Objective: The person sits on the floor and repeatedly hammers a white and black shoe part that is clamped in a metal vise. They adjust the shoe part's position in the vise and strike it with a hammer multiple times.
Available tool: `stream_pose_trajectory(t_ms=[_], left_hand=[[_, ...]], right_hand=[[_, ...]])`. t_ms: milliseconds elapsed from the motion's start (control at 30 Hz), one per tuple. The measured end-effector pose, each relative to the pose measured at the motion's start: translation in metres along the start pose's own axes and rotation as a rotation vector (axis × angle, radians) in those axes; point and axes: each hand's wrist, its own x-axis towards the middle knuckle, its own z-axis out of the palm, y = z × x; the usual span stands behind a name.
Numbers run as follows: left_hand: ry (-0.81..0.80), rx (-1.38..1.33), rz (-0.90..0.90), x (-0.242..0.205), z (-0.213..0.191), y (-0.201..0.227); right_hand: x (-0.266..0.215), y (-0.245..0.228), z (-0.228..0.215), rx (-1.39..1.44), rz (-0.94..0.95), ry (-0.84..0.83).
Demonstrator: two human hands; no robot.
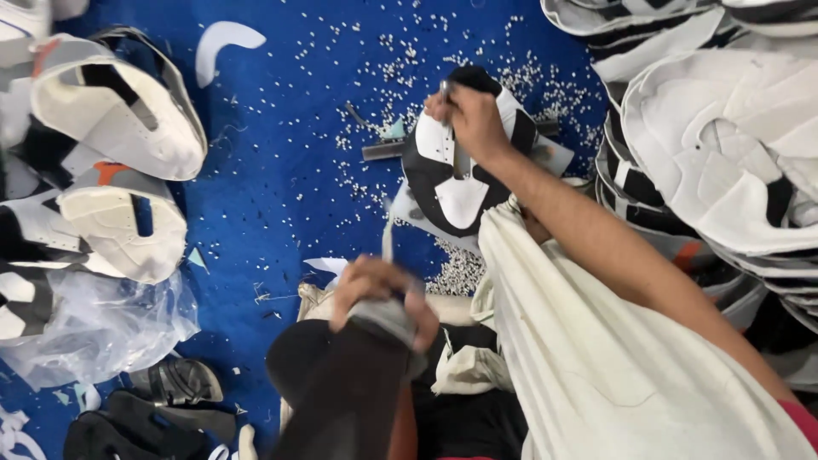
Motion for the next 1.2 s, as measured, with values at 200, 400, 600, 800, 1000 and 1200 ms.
stream_pose_trajectory(t_ms=[200, 400, 600, 800, 1000, 1200], left_hand=[[-0.151, 0.789, -0.188, -0.014, -0.021, -0.051], [-0.536, 1.379, -0.586, -0.054, -0.083, -0.018], [-0.489, 1.427, -0.032, 0.062, -0.023, -0.090], [-0.074, 0.423, -0.105, 0.174, 0.061, -0.174], [0.481, -0.084, -0.145, 0.111, 0.006, -0.118], [0.035, 0.027, -0.294, 0.047, 0.020, -0.026]], right_hand=[[-0.020, 0.017, -0.005, -0.104, -0.270, -0.067], [-0.033, -0.013, -0.042, 0.816, 0.351, 0.172], [-0.035, -0.026, -0.094, 0.523, 0.300, 0.192], [0.062, -0.041, -0.180, -0.802, 0.055, 0.194], [0.103, 0.029, -0.213, -0.998, 0.088, 0.116], [0.016, -0.104, -0.103, -0.620, -0.178, 0.087]])
